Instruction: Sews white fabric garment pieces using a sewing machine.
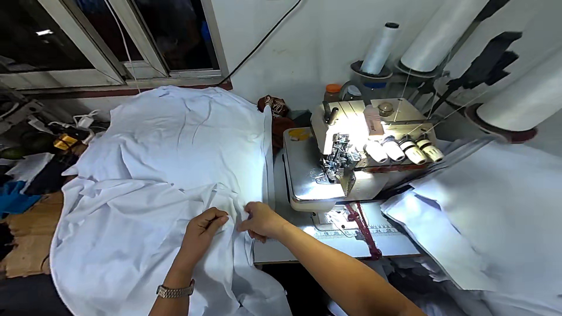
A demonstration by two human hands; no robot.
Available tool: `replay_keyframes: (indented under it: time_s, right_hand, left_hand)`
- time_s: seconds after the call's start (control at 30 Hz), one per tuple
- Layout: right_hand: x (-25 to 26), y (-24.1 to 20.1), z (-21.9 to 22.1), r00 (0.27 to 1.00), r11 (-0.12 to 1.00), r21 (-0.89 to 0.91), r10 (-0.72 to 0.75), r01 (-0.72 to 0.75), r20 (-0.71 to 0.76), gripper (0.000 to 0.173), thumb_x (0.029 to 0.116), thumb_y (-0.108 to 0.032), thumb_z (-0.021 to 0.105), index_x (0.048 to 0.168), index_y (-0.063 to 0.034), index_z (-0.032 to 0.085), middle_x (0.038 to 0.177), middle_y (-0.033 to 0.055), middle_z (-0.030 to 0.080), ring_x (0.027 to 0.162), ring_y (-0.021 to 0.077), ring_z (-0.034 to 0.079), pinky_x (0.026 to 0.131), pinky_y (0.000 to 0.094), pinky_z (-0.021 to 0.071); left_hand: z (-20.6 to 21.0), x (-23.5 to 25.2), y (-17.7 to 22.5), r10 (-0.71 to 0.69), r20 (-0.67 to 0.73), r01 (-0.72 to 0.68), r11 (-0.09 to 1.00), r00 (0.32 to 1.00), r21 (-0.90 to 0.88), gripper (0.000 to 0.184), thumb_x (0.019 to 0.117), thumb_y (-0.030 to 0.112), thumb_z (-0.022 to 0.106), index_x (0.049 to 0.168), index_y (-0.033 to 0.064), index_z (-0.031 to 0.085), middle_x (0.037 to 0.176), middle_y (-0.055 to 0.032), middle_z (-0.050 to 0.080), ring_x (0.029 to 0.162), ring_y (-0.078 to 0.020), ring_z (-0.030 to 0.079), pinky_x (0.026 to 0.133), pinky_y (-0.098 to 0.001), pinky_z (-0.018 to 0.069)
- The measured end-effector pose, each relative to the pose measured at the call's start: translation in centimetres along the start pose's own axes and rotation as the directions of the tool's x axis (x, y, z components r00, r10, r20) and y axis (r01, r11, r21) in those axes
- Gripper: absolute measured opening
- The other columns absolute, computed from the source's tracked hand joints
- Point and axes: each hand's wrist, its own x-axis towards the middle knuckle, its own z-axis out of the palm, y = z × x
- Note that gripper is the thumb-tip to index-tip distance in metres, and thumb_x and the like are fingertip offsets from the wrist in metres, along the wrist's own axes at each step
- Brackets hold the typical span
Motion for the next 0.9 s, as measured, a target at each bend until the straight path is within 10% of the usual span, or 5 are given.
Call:
replay_keyframes:
  time_s: [0.13, 0.47, 0.8, 0.9]
  right_hand:
    - [-1.3, 0.6, 1.2, 1.000, 0.998, 0.063, -0.027, 0.028, -0.004, 0.019, 0.1025, -0.018, 0.062, 0.102, 0.0012, 0.063, 0.062, 0.0000, 0.054, 0.046, 0.0048, 0.048, 0.046, 0.0204, 0.0424]
    - [-1.4, 1.0, 3.8, 0.856, 0.905, 0.182, -0.275, 0.384, -0.438, 0.012, 0.0986, -0.008, 0.063, 0.098, 0.0020, 0.069, 0.079, 0.0071, 0.064, 0.069, 0.0106, 0.059, 0.066, 0.0278, 0.0502]
    - [-1.9, 1.2, 4.7, 0.801, 0.852, 0.173, -0.368, 0.494, -0.473, 0.015, 0.0988, -0.007, 0.062, 0.101, 0.0009, 0.074, 0.080, 0.0053, 0.068, 0.069, 0.0062, 0.061, 0.068, 0.0247, 0.0523]
    - [-1.9, 1.4, 5.3, 0.757, 0.834, 0.105, -0.430, 0.542, -0.493, 0.013, 0.0976, -0.006, 0.062, 0.102, 0.0011, 0.072, 0.081, 0.0067, 0.067, 0.070, 0.0087, 0.061, 0.068, 0.0266, 0.0521]
  left_hand:
    - [0.1, -0.1, 0.0, 0.001, -0.007, -0.001, 1.000, 1.000, -0.031, 0.017, 0.0974, 0.018, 0.059, 0.091, 0.0101, 0.073, 0.083, 0.0067, 0.066, 0.074, -0.0001, 0.060, 0.068, -0.0162, 0.0501]
    - [-1.6, 0.8, 4.1, 0.086, 0.045, -0.086, 0.996, 0.995, -0.009, 0.011, 0.0965, 0.014, 0.060, 0.096, 0.0106, 0.071, 0.085, 0.0078, 0.066, 0.073, 0.0017, 0.060, 0.068, -0.0147, 0.0515]
    - [-2.3, 1.6, 5.4, 0.050, 0.160, -0.053, 0.998, 0.986, 0.016, 0.021, 0.0932, 0.009, 0.065, 0.112, 0.0082, 0.075, 0.095, 0.0057, 0.072, 0.081, -0.0001, 0.066, 0.077, -0.0178, 0.0558]
    - [-2.5, 1.6, 5.1, 0.043, 0.170, -0.046, 0.999, 0.984, 0.014, 0.011, 0.0918, 0.008, 0.066, 0.097, 0.0092, 0.076, 0.086, 0.0062, 0.069, 0.076, -0.0002, 0.064, 0.070, -0.0164, 0.0537]
